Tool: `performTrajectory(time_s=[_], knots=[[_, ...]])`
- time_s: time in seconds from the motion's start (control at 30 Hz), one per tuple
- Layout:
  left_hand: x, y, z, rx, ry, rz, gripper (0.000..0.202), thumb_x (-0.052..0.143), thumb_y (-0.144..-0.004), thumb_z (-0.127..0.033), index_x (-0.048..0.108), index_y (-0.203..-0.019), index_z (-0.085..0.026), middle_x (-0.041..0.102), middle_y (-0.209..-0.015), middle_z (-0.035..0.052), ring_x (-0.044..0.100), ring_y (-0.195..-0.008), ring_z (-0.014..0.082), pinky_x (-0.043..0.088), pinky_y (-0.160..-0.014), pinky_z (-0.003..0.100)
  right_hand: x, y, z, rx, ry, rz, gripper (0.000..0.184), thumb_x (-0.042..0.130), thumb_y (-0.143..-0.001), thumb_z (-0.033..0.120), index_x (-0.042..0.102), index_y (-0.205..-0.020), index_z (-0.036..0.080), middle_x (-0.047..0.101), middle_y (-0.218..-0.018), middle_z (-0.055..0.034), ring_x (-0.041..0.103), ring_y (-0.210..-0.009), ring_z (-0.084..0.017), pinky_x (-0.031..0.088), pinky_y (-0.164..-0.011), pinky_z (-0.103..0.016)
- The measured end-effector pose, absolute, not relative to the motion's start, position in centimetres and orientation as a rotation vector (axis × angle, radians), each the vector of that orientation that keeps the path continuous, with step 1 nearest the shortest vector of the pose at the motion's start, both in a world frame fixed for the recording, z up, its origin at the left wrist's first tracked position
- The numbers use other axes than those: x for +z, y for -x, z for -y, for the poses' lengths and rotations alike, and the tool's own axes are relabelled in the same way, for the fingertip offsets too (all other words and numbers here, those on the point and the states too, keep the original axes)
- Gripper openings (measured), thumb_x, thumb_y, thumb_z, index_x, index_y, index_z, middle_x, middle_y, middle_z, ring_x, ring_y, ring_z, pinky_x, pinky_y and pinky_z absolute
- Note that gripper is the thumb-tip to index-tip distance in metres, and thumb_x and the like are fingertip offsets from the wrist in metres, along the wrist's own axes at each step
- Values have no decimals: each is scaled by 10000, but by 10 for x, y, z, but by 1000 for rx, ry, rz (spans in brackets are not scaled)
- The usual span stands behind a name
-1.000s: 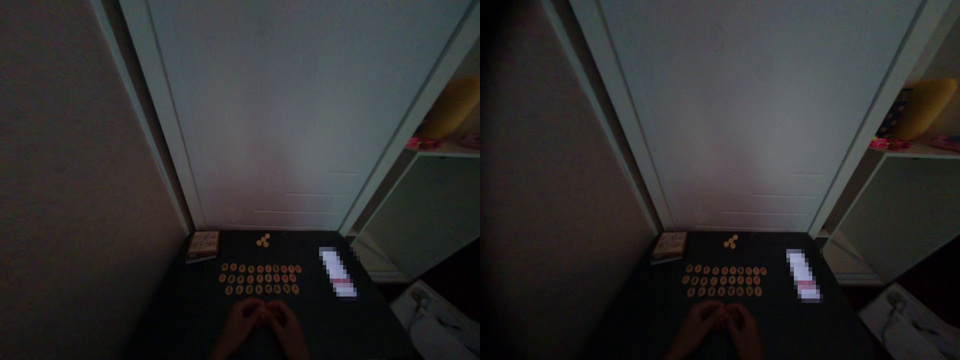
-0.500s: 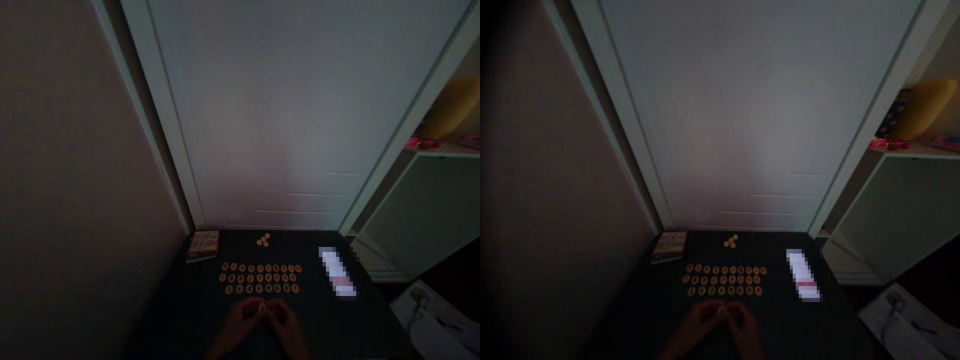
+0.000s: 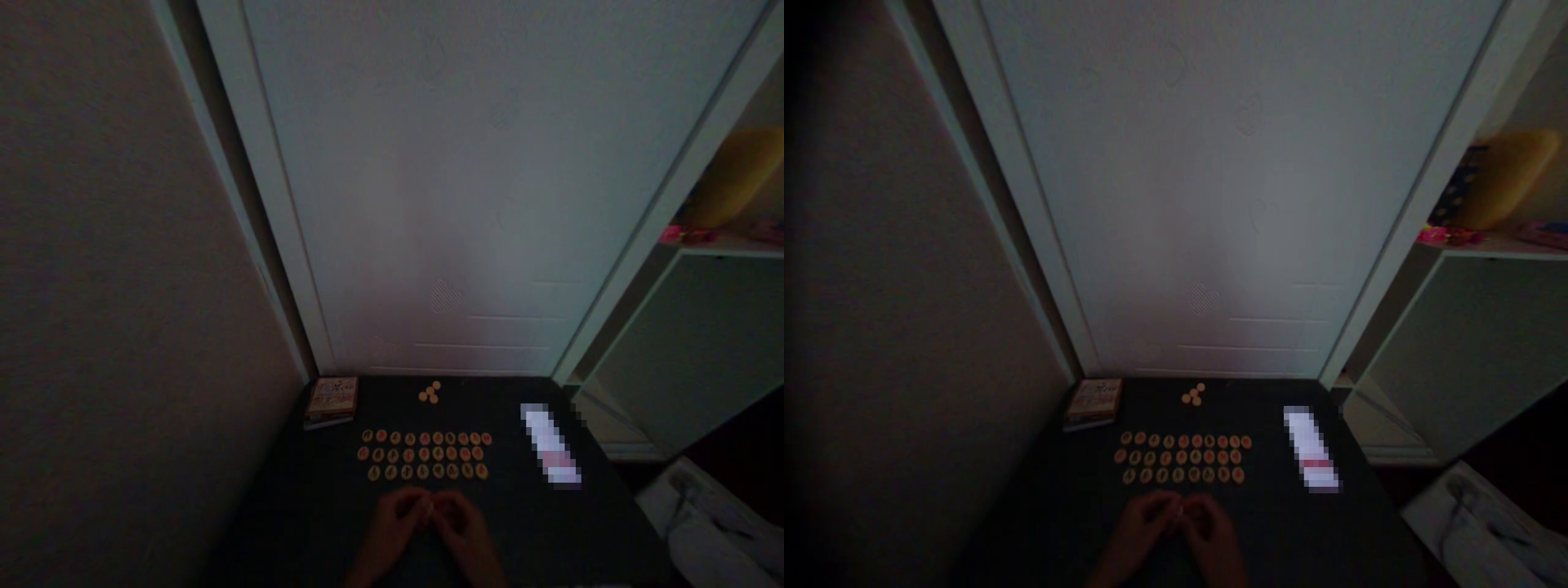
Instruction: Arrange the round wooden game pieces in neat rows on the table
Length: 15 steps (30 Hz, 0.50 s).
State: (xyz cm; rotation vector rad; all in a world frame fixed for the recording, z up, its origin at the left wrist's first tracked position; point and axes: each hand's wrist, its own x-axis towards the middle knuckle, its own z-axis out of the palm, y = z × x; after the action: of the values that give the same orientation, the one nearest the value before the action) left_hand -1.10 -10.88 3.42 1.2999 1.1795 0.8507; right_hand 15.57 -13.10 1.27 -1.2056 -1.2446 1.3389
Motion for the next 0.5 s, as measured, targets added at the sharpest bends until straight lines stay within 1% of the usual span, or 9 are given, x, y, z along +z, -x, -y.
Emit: performTrajectory(time_s=[0.17, 0.3, 0.37, 0.43, 0.5], knots=[[38, 15, 111, 806, -1258, -1142, 500, 676, -780, -605, 779, -1037, -188, 803, -936, 74, 715, -899, 259, 548, -835, 332, 8, -154, 130, 1325, 1205, 1231, 424, 712, -780, 590, 712, -938, 197, 771, -893, -78, 727, -858, -263, 542, -823, -360], [41, 23, 112, 835, -1253, -1134, 499, 702, -762, -606, 781, -1030, -192, 804, -1008, 83, 722, -954, 271, 559, -871, 341, 6, -155, 130, 1275, 1258, 1234, 446, 713, -764, 608, 717, -925, 192, 770, -891, -81, 719, -860, -267, 538, -818, -361], [44, 35, 109, 899, -1227, -1226, 519, 715, -733, -625, 782, -1017, -196, 796, -1060, 88, 722, -986, 278, 569, -874, 336, 8, -156, 130, 1236, 1314, 1239, 454, 703, -765, 618, 724, -924, 193, 769, -902, -83, 711, -871, -269, 533, -809, -355], [48, 55, 103, 995, -1155, -1365, 593, 725, -680, -667, 773, -1026, -187, 784, -1104, 96, 723, -1011, 293, 580, -871, 339, 10, -157, 131, 1220, 1366, 1235, 461, 694, -764, 630, 731, -922, 198, 767, -886, -75, 705, -856, -265, 533, -782, -344], [51, 78, 96, 1031, -1133, -1500, 659, 689, -678, -703, 759, -1046, -160, 797, -1055, 108, 740, -967, 301, 589, -850, 357, 13, -158, 132, 1234, 1377, 1237, 461, 695, -758, 635, 735, -922, 206, 765, -877, -65, 701, -850, -260, 532, -766, -333]])
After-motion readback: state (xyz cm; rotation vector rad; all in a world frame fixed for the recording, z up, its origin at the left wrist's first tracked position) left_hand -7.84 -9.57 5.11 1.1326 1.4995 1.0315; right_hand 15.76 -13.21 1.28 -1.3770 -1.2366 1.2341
